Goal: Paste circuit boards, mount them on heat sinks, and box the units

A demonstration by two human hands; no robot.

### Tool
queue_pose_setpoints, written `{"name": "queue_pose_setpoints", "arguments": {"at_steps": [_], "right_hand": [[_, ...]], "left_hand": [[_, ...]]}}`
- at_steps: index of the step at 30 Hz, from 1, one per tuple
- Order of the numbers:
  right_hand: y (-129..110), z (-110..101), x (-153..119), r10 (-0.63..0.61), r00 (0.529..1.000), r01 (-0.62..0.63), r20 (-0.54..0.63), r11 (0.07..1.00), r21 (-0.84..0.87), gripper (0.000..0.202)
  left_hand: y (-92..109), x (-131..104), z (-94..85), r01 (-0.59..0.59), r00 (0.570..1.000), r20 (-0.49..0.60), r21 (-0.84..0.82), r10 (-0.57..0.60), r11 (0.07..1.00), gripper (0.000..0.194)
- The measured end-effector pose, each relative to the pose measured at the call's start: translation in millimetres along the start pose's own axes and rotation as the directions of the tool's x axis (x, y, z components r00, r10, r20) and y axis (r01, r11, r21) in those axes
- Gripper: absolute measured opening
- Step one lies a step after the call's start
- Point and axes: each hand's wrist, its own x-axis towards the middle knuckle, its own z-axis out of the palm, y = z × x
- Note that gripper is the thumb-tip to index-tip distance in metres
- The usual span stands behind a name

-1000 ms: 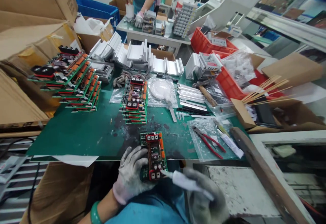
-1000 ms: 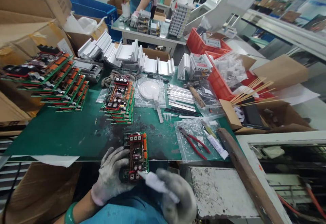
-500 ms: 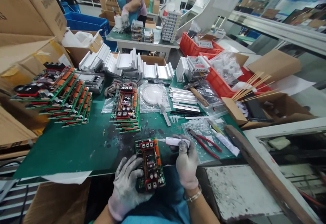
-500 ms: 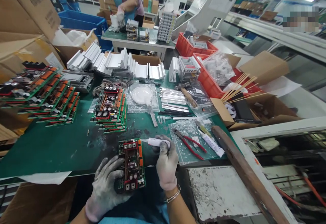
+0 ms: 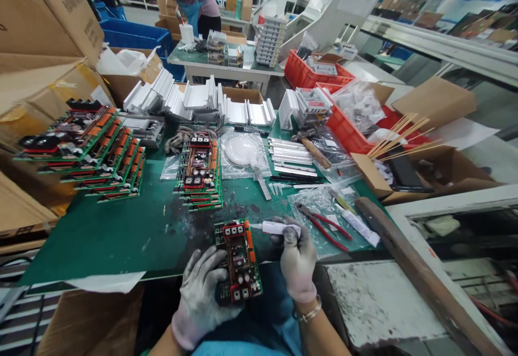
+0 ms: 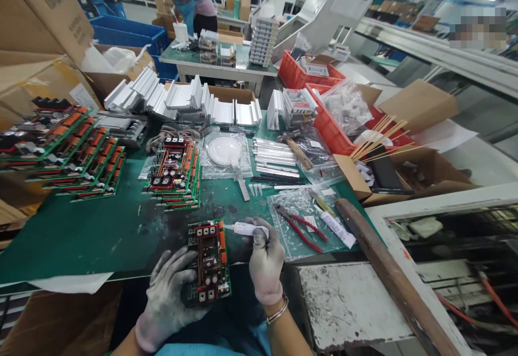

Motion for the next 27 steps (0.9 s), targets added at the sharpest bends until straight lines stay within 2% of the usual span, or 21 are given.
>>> {"name": "queue_pose_setpoints", "arguments": {"at_steps": [8, 14, 23, 27], "right_hand": [[3, -3, -2, -0.023, 0.999, 0.024, 0.043, 1.000, -0.006, 0.041], [3, -7, -4, -0.005, 1.000, 0.004, -0.013, 0.998, -0.064, 0.045], [3, -15, -7, -0.115, 0.993, 0.111, -0.004, 0.973, -0.200, 0.039], [-4, -18, -13, -0.142, 0.990, 0.142, 0.013, 0.975, -0.170, 0.037]], "left_hand": [[-1, 0, -0.4, -0.022, 1.000, 0.011, 0.006, 0.022, 1.000, 0.033], [-2, -1, -0.3, -0.018, 1.000, 0.005, 0.004, 0.018, 1.000, 0.034], [0, -1, 0.3, -0.002, 1.000, 0.001, -0.014, 0.002, 1.000, 0.034], [-2, -2, 0.3, -0.011, 1.000, 0.011, -0.002, 0.011, 1.000, 0.035]]}}
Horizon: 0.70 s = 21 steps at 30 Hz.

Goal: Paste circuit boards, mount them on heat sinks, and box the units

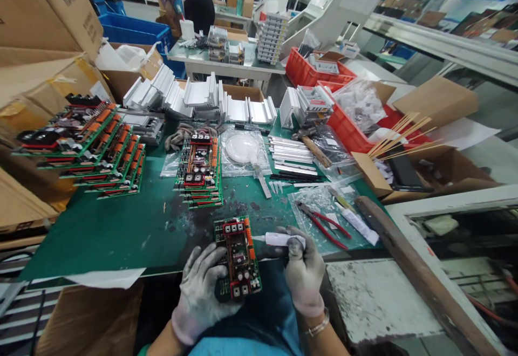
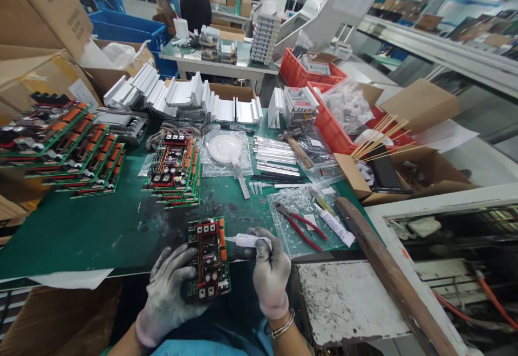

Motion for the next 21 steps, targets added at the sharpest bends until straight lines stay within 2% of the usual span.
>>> {"name": "queue_pose_setpoints", "arguments": {"at_steps": [5, 12, 21], "right_hand": [[-4, -4, -8, 0.060, 0.998, -0.060, 0.001, 0.998, 0.037, 0.038], [10, -8, -17, 0.090, 0.995, -0.094, 0.039, 0.991, 0.094, 0.037], [14, -8, -23, 0.048, 0.999, -0.047, -0.007, 0.995, 0.085, 0.036]], "left_hand": [[-2, -2, 0.6, -0.019, 1.000, 0.018, 0.021, 0.018, 1.000, 0.040], [-2, -1, -1.2, -0.030, 0.999, 0.030, 0.027, 0.029, 0.999, 0.038], [-3, 0, -1.9, -0.040, 0.998, 0.045, 0.035, 0.039, 0.999, 0.038]]}}
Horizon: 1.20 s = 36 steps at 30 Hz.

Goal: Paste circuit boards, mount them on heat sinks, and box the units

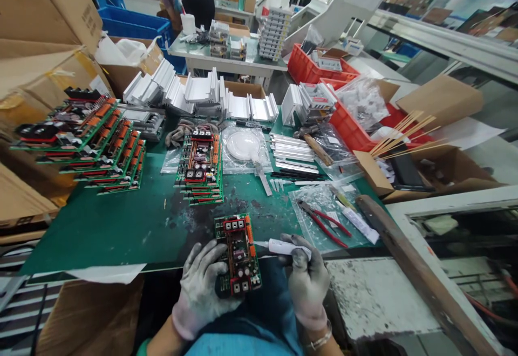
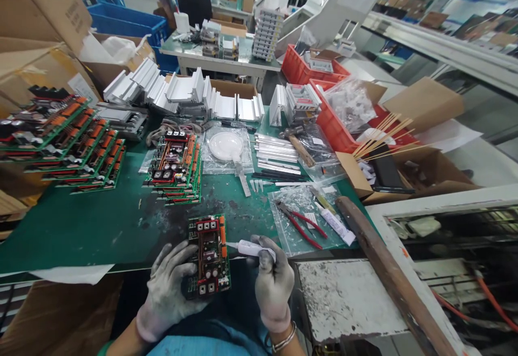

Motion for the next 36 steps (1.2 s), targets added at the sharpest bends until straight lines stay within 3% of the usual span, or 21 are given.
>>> {"name": "queue_pose_setpoints", "arguments": {"at_steps": [12, 20, 22, 26, 27, 29, 31, 34, 36], "right_hand": [[7, -11, -8, 0.015, 1.000, -0.016, 0.027, 1.000, 0.016, 0.032], [6, -16, -14, -0.172, 0.984, 0.172, 0.039, 0.985, -0.012, 0.021], [6, -19, -14, -0.275, 0.958, 0.280, 0.081, 0.959, -0.051, 0.020], [2, -27, -14, -0.541, 0.813, 0.572, 0.216, 0.811, -0.121, 0.020], [1, -29, -14, -0.557, 0.802, 0.590, 0.218, 0.796, -0.135, 0.019], [-2, -34, -13, -0.471, 0.874, 0.486, 0.121, 0.854, -0.187, 0.018], [-6, -40, -8, -0.252, 0.965, 0.227, -0.078, 0.943, -0.244, 0.022], [-14, -57, 15, 0.019, 0.952, -0.104, -0.306, 0.959, -0.263, 0.037], [-22, -73, 37, 0.071, 0.943, -0.158, -0.324, 0.955, -0.252, 0.043]], "left_hand": [[2, 0, 0.5, 0.025, 1.000, -0.004, -0.025, -0.025, 0.999, 0.037], [2, 1, 0.7, 0.014, 1.000, -0.009, -0.031, -0.015, 0.999, 0.036], [3, 2, 0.6, 0.015, 1.000, -0.019, -0.036, -0.016, 0.999, 0.036], [3, 3, -1.1, 0.018, 1.000, -0.016, -0.031, -0.019, 0.999, 0.037], [3, 3, -1.9, 0.018, 1.000, -0.009, -0.022, -0.019, 1.000, 0.037], [2, 4, -3.9, -0.003, 1.000, 0.006, 0.010, 0.003, 1.000, 0.034], [0, 6, -5.8, -0.049, 0.999, 0.016, 0.045, 0.048, 0.998, 0.033], [-7, 9, -6.5, -0.141, 0.990, 0.003, 0.085, 0.141, 0.986, 0.036], [-15, 11, -4.0, -0.215, 0.975, -0.042, 0.089, 0.219, 0.973, 0.039]]}}
